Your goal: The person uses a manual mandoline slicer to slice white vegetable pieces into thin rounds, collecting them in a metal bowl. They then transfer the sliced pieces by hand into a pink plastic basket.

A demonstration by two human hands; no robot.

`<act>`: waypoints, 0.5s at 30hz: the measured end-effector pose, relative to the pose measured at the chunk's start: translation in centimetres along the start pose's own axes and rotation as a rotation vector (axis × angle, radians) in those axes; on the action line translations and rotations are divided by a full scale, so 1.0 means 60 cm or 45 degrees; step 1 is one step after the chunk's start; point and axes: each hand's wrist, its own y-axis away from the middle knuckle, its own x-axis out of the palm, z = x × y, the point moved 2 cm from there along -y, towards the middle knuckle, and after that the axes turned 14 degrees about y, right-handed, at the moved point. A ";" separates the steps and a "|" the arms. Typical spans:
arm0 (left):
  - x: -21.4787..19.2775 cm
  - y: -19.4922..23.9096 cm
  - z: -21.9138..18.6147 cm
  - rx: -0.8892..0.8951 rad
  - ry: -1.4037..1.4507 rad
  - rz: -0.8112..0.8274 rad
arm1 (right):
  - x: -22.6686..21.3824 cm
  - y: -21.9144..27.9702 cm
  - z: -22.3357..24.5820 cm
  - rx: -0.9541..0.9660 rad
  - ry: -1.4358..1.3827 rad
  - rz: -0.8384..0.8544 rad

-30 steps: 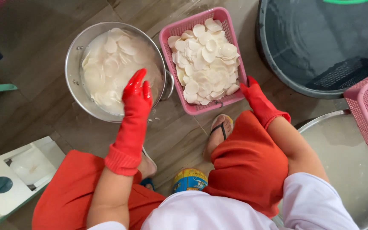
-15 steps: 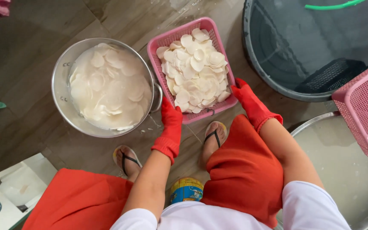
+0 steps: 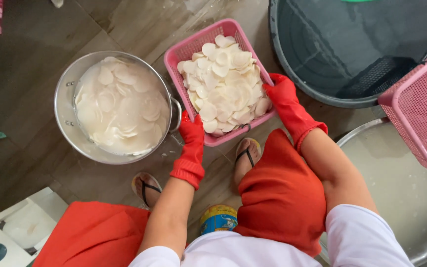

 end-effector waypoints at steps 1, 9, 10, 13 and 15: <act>0.000 0.011 -0.009 -0.002 0.010 -0.019 | -0.012 0.009 0.005 -0.032 -0.012 -0.023; 0.019 0.070 -0.142 0.028 0.168 0.001 | -0.132 0.061 0.013 -0.124 -0.084 -0.196; 0.024 0.064 -0.146 0.074 0.170 0.017 | -0.151 0.077 0.027 -0.173 -0.074 -0.222; 0.025 0.065 -0.178 0.163 0.204 0.052 | -0.206 0.121 0.061 -0.250 -0.076 -0.264; 0.002 0.071 -0.207 0.209 0.230 0.066 | -0.229 0.152 0.086 -0.280 -0.093 -0.275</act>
